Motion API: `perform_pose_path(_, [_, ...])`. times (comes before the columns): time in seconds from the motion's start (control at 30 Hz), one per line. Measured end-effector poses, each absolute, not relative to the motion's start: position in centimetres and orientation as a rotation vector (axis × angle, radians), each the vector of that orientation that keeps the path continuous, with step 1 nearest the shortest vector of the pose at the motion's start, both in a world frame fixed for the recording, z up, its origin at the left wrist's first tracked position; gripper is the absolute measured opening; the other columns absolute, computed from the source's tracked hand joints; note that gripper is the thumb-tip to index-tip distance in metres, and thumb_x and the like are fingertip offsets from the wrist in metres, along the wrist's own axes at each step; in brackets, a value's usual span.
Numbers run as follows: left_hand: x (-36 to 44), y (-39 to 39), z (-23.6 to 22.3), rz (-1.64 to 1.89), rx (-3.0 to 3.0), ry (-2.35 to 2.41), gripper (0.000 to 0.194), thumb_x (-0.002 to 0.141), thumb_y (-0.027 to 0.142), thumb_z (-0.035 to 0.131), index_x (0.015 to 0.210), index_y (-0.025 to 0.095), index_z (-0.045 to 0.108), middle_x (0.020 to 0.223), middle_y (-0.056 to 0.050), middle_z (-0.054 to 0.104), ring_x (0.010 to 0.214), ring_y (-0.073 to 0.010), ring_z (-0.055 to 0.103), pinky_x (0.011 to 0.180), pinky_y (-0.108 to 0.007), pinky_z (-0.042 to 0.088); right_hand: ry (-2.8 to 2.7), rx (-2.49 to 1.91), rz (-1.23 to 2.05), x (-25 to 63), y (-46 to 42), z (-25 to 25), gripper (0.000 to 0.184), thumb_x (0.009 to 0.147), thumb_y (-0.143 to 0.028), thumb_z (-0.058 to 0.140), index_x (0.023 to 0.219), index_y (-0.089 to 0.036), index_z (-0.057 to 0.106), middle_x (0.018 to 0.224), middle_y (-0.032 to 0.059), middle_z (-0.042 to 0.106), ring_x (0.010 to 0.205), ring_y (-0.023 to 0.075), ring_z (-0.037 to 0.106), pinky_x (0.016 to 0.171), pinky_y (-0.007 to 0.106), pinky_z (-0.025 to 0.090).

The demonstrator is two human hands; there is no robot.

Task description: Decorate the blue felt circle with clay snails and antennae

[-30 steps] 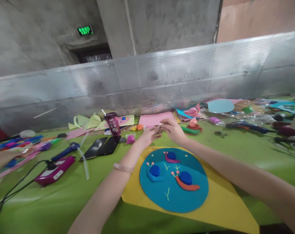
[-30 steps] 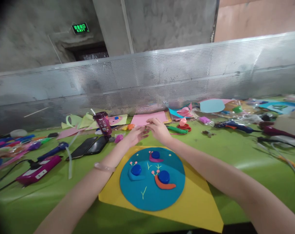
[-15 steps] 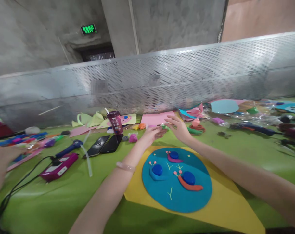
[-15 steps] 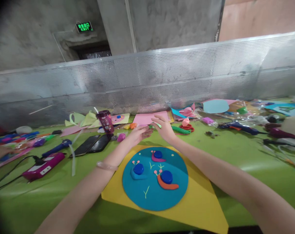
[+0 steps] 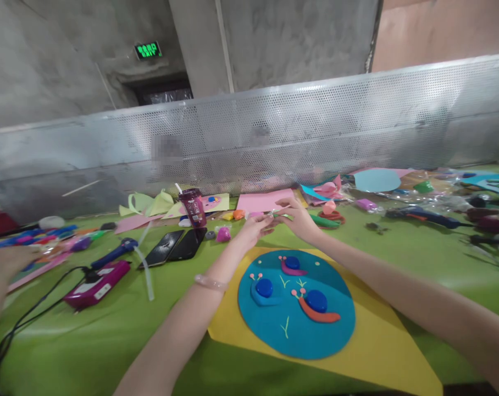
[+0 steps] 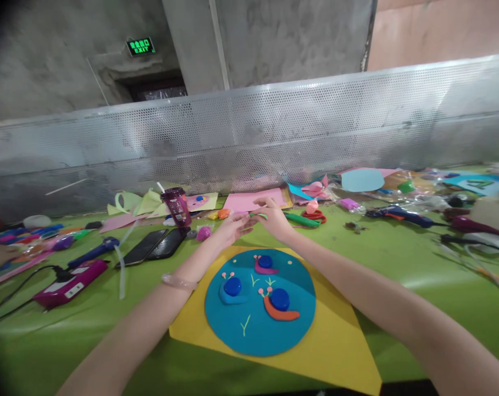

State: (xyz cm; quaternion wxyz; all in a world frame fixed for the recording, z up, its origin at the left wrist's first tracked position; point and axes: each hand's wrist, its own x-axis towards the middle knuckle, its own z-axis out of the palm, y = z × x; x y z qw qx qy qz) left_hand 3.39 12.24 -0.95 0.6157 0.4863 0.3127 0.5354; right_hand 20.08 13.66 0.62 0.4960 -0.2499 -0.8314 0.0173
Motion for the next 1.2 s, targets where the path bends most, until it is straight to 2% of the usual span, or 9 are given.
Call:
perform_pose_path(0.13, [3.3,12.3,-0.8,1.265,1.183,0.700,0.026,0.057,0.030,0.080,0.074,0.015,0.066,0.077,-0.005,0.069,0.079,-0.0167,0.064,0.070,-0.025,0.044,-1.973,-0.607,0.076,20.1,13.7,0.9,0.011,0.079,-0.019,0.059,0.078,-0.021,0.069,0.100,0.0067,0.058,0.097,0.0194,0.054,0.089,0.041,0.045])
perform_pose_path(0.3, [3.5,12.2,-0.7,1.282,1.222,0.818,0.019,0.064,0.026,0.075,0.076,0.015,0.066,0.077,-0.006,0.070,0.084,-0.0179,0.064,0.070,-0.025,0.042,-1.786,-0.828,0.148,21.4,15.5,0.6,0.011,0.077,-0.028,0.061,0.072,-0.019,0.067,0.090,0.0062,0.059,0.084,0.0186,0.058,0.074,0.035,0.051])
perform_pose_path(0.37, [3.6,12.2,-0.7,1.263,1.202,0.837,0.018,0.066,0.027,0.074,0.077,0.015,0.066,0.079,-0.007,0.071,0.082,-0.0179,0.064,0.070,-0.026,0.043,-1.738,-0.889,0.137,22.1,16.4,0.3,0.013,0.076,-0.030,0.061,0.071,-0.019,0.066,0.084,0.0064,0.059,0.082,0.0197,0.057,0.073,0.037,0.051])
perform_pose_path(0.47, [3.6,12.1,-0.7,1.236,1.180,0.834,0.019,0.071,0.032,0.070,0.081,0.016,0.066,0.086,-0.009,0.071,0.080,-0.0179,0.065,0.069,-0.027,0.044,-1.692,-0.946,0.126,22.7,17.3,-0.1,0.017,0.076,-0.033,0.061,0.079,-0.017,0.067,0.085,0.0072,0.058,0.076,0.0195,0.057,0.074,0.040,0.051])
perform_pose_path(0.57, [3.6,12.0,-0.7,1.214,1.180,0.835,0.022,0.076,0.036,0.065,0.084,0.016,0.067,0.090,-0.010,0.070,0.080,-0.0179,0.064,0.065,-0.025,0.043,-1.691,-0.965,0.139,22.3,17.3,-0.5,0.026,0.077,-0.035,0.060,0.095,-0.016,0.065,0.097,0.0103,0.056,0.072,0.0178,0.059,0.072,0.039,0.052])
perform_pose_path(0.7, [3.7,11.8,-0.6,1.199,1.205,0.798,0.024,0.077,0.037,0.064,0.089,0.017,0.067,0.095,-0.010,0.069,0.081,-0.0178,0.064,0.065,-0.025,0.044,-1.794,-0.927,0.163,20.8,16.2,-0.9,0.027,0.078,-0.032,0.061,0.100,-0.017,0.066,0.104,0.0114,0.057,0.083,0.0196,0.060,0.078,0.038,0.051])
perform_pose_path(0.83, [3.6,11.8,-0.7,1.187,1.264,0.778,0.023,0.071,0.036,0.070,0.085,0.016,0.068,0.095,-0.009,0.068,0.082,-0.0175,0.063,0.067,-0.025,0.044,-1.890,-0.886,0.173,20.0,15.2,-0.8,0.016,0.075,-0.024,0.065,0.089,-0.019,0.070,0.107,0.0104,0.056,0.100,0.0223,0.056,0.088,0.041,0.047])
perform_pose_path(0.93, [3.5,11.8,-0.8,1.184,1.284,0.814,0.023,0.069,0.033,0.073,0.083,0.015,0.069,0.092,-0.009,0.068,0.080,-0.0162,0.063,0.067,-0.024,0.043,-1.951,-0.852,0.133,20.1,15.0,-0.5,0.011,0.075,-0.017,0.065,0.083,-0.021,0.071,0.109,0.0093,0.056,0.102,0.0221,0.054,0.093,0.044,0.043])
perform_pose_path(1.2, [3.7,12.0,-1.0,1.200,1.134,0.786,0.023,0.067,0.024,0.075,0.086,0.014,0.067,0.081,-0.006,0.068,0.072,-0.0129,0.063,0.068,-0.024,0.046,-2.172,-0.641,-0.161,20.2,14.0,-0.1,0.025,0.085,-0.011,0.049,0.098,-0.019,0.069,0.116,0.0111,0.058,0.107,0.0247,0.049,0.091,0.046,0.044])
